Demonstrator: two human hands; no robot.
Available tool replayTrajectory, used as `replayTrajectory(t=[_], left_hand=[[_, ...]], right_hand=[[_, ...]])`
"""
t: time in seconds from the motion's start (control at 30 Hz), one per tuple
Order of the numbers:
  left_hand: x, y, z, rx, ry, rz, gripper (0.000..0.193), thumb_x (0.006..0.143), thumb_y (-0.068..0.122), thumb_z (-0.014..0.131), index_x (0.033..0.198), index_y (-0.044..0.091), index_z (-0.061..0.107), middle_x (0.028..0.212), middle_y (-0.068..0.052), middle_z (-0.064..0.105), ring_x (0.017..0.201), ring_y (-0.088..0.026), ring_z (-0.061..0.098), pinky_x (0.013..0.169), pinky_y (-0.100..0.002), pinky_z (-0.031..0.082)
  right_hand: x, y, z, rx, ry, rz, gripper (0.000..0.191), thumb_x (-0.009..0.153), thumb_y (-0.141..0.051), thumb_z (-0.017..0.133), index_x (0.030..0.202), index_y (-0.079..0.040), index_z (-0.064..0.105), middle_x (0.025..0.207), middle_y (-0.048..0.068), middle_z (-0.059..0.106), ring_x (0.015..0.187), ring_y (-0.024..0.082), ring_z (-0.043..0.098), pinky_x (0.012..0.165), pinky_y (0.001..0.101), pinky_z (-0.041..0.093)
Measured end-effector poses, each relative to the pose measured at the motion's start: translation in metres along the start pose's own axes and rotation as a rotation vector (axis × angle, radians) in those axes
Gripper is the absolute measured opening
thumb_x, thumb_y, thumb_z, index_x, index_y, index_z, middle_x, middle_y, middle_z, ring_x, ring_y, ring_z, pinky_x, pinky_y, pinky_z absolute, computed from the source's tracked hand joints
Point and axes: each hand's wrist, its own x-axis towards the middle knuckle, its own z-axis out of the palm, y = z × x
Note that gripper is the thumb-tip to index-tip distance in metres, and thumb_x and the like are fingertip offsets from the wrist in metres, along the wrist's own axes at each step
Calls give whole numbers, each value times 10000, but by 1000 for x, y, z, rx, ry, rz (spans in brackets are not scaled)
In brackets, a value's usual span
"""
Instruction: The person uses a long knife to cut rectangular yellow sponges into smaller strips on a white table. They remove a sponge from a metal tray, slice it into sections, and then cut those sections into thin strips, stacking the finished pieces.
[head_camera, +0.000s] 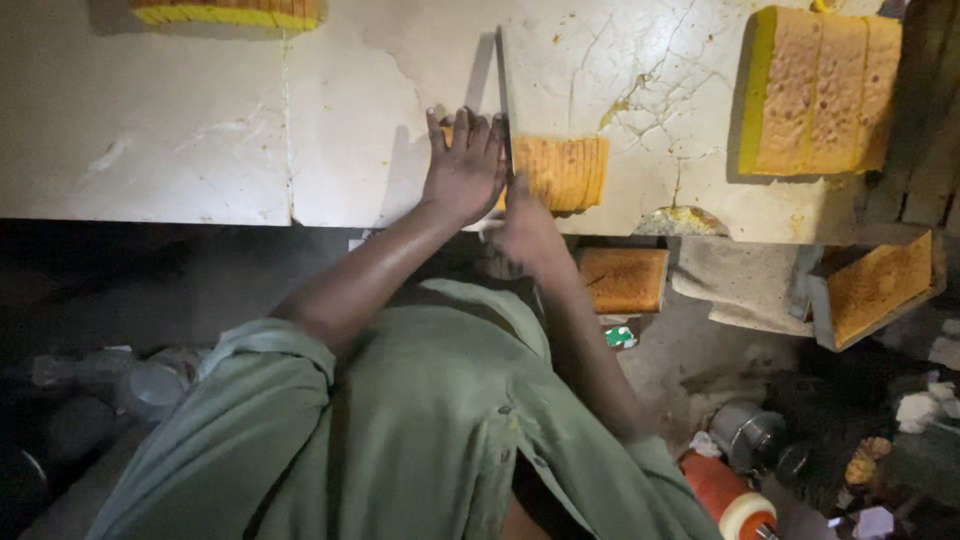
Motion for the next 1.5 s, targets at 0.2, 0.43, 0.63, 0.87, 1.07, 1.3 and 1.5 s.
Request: replayTrajectory(t=[0.2,0.43,0.63,0.87,1.07,1.3,1.5], left_hand=[[4,-1,-6,-38,-62,22,696,942,373,579,1489,-44,477,1364,-246,524,1365,-454,421,1103,-822,145],[-1,-5,-3,14,23,55,661,1007,356,564,1503,-68,458,1456,-252,497,1432,-436,417,1174,-779,163],[-3,-7,-7,-2,80,16,670,959,362,565,1505,-8,447,1462,-229,487,1421,-442,390,1097,-787,184],[-4,-9,-8,-42,-12,-16,711,943,379,608,1511,-9,433,1438,-215,494,1398,-432,398,1076,-768,301],[-6,-11,-10,-98,-32,-8,706,965,360,581,1525,-34,408,1498,-230,460,1435,-425,363,1118,-766,252],[-7,-17,-12,-135,-39,-41,675,1030,322,526,1574,-26,331,1574,-249,400,1512,-448,261,1173,-709,214],[-8,-21,-3,-149,-118,-27,745,999,338,560,1589,-52,326,1569,-252,398,1506,-450,264,1190,-704,219]], right_hand=[[-107,17,28,-96,-108,8,785,811,-424,872,1330,-75,397,1082,367,645,986,529,643,818,554,528],[-18,53,73,8,-4,70,844,908,-218,690,1518,106,204,1017,336,690,932,502,689,788,566,545],[11,6,9,82,1,7,728,789,-232,784,1328,43,380,1032,313,697,963,483,712,814,530,587],[-105,38,56,-108,-204,85,731,882,-224,706,1430,40,300,982,358,650,890,526,660,760,574,537],[-21,51,84,36,-81,180,783,904,-114,568,1554,50,164,915,329,691,802,497,696,698,561,540],[10,-29,3,22,-8,51,829,779,-190,762,1412,95,309,1019,313,677,971,475,685,815,510,573],[-109,1,31,12,-283,277,829,793,-373,845,1356,-30,343,1073,307,668,1019,501,653,867,538,529]])
